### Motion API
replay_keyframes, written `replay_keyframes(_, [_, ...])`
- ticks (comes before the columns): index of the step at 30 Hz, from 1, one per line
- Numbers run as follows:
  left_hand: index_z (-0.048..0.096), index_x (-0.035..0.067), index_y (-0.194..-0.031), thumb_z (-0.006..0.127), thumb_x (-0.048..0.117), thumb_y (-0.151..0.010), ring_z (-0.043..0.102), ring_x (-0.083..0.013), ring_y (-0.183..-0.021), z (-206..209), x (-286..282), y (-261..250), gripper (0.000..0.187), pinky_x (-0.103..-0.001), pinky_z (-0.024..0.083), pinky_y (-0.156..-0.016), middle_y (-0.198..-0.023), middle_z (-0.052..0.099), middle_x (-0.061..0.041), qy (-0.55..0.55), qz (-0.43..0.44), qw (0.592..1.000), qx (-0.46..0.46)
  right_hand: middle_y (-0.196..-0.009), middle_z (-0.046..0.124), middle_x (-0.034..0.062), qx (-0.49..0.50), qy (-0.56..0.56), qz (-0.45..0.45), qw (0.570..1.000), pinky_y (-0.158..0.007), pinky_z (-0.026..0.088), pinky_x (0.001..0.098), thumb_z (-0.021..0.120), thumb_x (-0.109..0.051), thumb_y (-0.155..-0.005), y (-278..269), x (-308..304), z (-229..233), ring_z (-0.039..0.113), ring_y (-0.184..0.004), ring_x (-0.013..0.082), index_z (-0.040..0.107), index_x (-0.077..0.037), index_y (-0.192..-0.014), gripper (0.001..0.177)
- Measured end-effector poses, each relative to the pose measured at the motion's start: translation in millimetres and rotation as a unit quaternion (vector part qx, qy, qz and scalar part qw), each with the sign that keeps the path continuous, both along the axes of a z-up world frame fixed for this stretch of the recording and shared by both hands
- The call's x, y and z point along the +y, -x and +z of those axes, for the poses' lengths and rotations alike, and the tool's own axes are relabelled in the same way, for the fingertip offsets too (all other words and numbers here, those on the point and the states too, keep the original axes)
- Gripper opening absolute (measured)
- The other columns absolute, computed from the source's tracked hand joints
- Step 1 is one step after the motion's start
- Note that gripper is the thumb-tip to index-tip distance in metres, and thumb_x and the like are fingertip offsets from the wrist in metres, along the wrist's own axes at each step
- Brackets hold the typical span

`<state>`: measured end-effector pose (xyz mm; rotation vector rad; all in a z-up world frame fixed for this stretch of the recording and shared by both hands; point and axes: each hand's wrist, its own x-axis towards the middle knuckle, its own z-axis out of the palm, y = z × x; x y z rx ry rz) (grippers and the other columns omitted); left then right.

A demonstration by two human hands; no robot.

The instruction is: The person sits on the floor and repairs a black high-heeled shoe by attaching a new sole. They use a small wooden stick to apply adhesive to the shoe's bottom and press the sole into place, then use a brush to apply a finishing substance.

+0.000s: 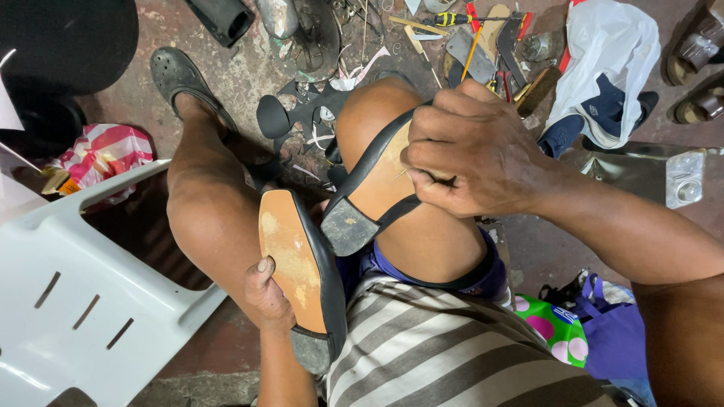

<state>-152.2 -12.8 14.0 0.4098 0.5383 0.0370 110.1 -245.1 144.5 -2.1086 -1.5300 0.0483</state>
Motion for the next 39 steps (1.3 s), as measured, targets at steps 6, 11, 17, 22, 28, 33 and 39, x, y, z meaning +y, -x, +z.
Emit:
replay_keyframes(6, [0.04,-0.003,-0.158,0.068,0.035,-0.085,0.068,-0.0314,-0.115,-30,7,27,0.087,-0.041,0.056,-0.097,-0.142,0.058,-0.026,-0.014,0.022,0.999,0.023,-0.091,0.056,0.0004,0.005,0.01,-0.004,1.0,-0.077,0.04,0.0402,0.082,-0.016,-0.079,0,1,0,0.055,-0.085,0.0213,0.067,-0.013,-0.088,0.018])
replay_keyframes(11, [0.041,-0.003,-0.158,0.067,0.035,-0.085,0.068,-0.0314,-0.114,-34,9,29,0.086,-0.042,0.056,-0.097,-0.139,0.06,-0.025,-0.014,0.02,0.999,0.021,-0.091,0.057,-0.0002,0.007,0.009,-0.005,1.0,-0.076,0.04,0.0398,0.082,-0.016,-0.078,0,0,0,0.055,-0.085,0.021,0.066,-0.012,-0.087,0.019])
replay_keyframes(17, [0.044,-0.003,-0.155,0.066,0.033,-0.084,0.068,-0.0315,-0.113,-12,0,8,0.082,-0.042,0.056,-0.097,-0.135,0.064,-0.023,0.017,-0.008,1.0,-0.025,-0.092,0.057,0.0033,0.013,0.0,-0.012,1.0,-0.076,0.039,0.0406,0.082,-0.014,-0.076,0,0,0,0.056,-0.086,0.0245,0.066,-0.011,-0.09,0.022])
replay_keyframes(22, [0.052,-0.015,-0.141,0.064,0.028,-0.088,0.066,-0.0355,-0.113,-44,6,34,0.07,-0.042,0.055,-0.098,-0.131,0.065,-0.027,-0.035,0.044,0.996,0.063,-0.092,0.06,0.0035,0.039,-0.001,-0.038,0.999,-0.079,0.041,0.0414,0.081,-0.015,-0.076,2,-10,4,0.058,-0.088,0.0247,0.065,-0.011,-0.09,0.022])
replay_keyframes(28, [0.046,-0.008,-0.147,0.065,0.027,-0.081,0.061,-0.0305,-0.125,-19,1,28,0.077,-0.042,0.047,-0.108,-0.138,0.061,-0.019,-0.105,-0.039,0.992,0.057,-0.091,0.065,0.0016,0.052,0.009,-0.054,0.997,-0.079,0.041,0.04,0.081,-0.014,-0.075,9,-23,2,0.06,-0.087,0.0226,0.066,-0.013,-0.09,0.021])
replay_keyframes(33, [0.043,-0.01,-0.154,0.067,0.029,-0.087,0.057,-0.027,-0.132,47,16,2,0.081,-0.039,0.044,-0.112,-0.143,0.059,-0.018,-0.228,-0.155,0.961,-0.007,-0.088,0.065,0.0034,0.034,0.007,-0.028,0.999,-0.079,0.041,0.0406,0.08,-0.009,-0.068,4,-23,2,0.062,-0.086,0.0253,0.068,-0.011,-0.088,0.023])
replay_keyframes(39, [0.038,-0.007,-0.157,0.062,0.023,-0.096,0.058,-0.0242,-0.131,61,28,-4,0.072,-0.038,0.045,-0.112,-0.144,0.058,-0.016,-0.124,-0.13,0.983,-0.023,-0.091,0.065,0.0042,0.007,0.028,0.01,1.0,-0.08,0.041,0.0381,0.084,-0.008,-0.069,1,-6,4,0.063,-0.088,0.0249,0.069,-0.01,-0.088,0.024])
